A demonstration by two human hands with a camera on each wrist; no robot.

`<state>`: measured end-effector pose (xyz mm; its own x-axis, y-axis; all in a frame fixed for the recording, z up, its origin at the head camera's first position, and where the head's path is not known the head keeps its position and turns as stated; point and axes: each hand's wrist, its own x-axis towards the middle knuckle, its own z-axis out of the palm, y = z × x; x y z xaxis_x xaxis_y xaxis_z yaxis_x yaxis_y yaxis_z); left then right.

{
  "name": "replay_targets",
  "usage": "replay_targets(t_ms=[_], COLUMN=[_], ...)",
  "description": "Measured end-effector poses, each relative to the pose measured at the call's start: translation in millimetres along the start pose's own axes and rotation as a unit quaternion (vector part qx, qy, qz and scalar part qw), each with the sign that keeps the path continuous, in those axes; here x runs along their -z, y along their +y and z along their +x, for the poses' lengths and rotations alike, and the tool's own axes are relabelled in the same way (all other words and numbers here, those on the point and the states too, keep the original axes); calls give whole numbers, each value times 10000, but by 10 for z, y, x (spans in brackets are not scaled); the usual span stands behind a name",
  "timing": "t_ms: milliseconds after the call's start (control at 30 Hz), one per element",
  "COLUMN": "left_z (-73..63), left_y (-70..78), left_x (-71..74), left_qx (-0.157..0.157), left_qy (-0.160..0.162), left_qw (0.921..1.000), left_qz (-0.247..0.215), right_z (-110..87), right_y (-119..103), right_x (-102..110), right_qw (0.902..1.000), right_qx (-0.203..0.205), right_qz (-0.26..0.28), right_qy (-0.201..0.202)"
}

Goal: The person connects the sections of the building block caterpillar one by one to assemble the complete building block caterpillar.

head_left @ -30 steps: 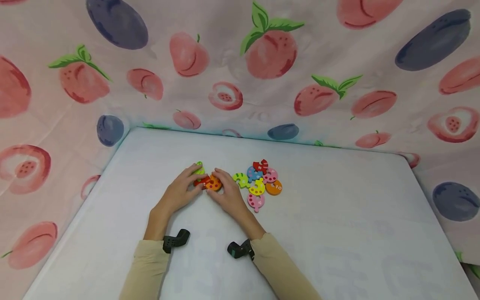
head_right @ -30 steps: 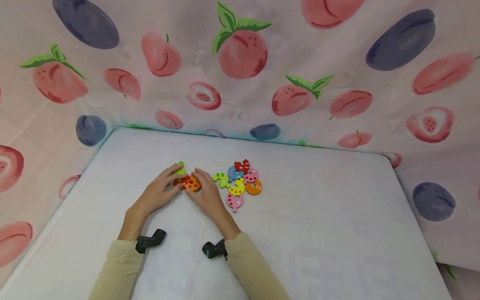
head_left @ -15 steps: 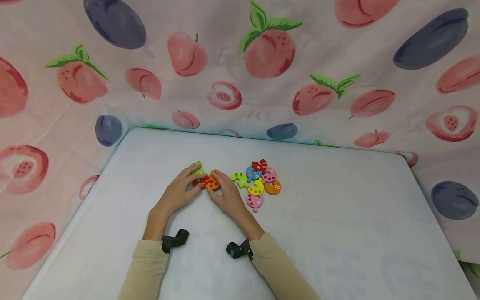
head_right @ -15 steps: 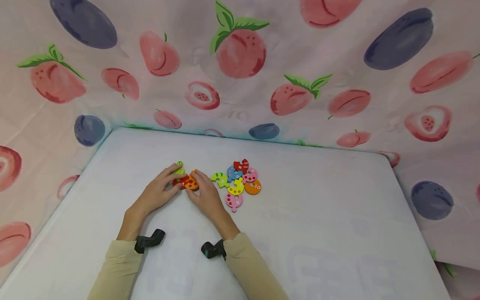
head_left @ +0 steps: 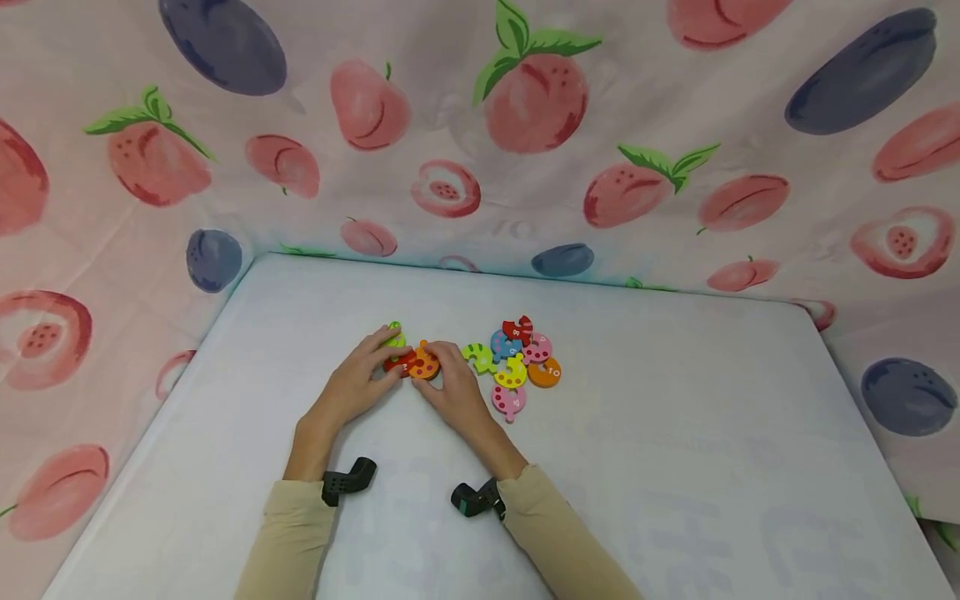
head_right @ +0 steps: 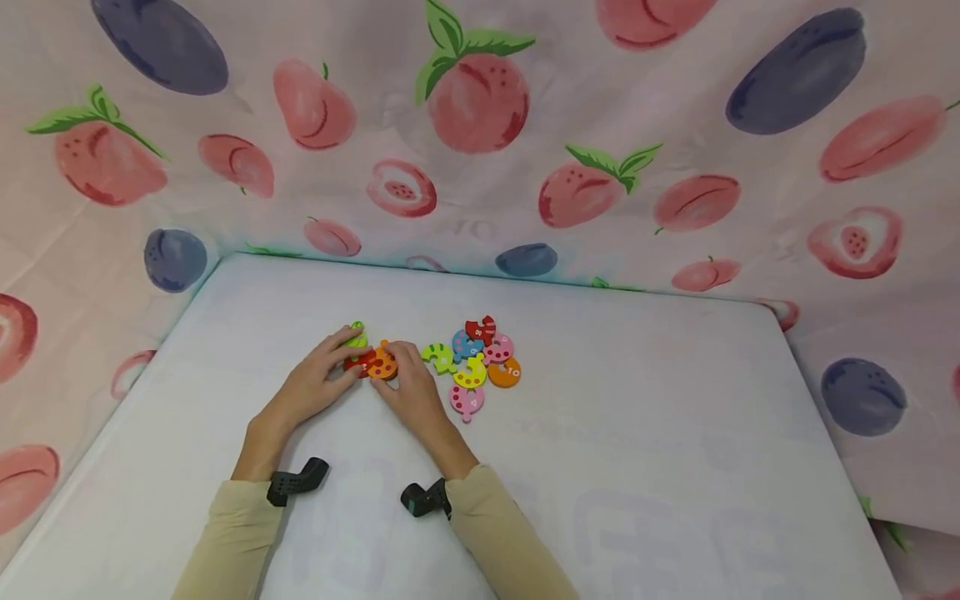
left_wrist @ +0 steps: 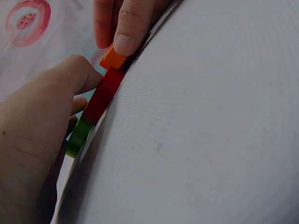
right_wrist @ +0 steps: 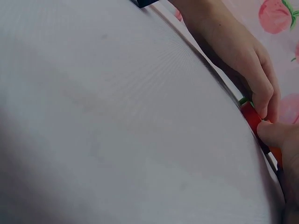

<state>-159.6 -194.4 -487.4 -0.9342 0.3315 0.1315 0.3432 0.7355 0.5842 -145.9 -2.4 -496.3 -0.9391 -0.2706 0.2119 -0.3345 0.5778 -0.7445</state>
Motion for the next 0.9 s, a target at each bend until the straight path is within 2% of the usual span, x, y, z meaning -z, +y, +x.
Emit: replay_targets(t_ms=[900], left_z=[2], left_y=[-7], left_x=[-4], left_qx=[76], left_qy=[41], left_qw=[9999], left_qz=[78], right_z=[-8], right_y=[17], right_x=[-13], right_qw=[9998], right_qx=[-18], right_qz=[-176], right_qy=[78])
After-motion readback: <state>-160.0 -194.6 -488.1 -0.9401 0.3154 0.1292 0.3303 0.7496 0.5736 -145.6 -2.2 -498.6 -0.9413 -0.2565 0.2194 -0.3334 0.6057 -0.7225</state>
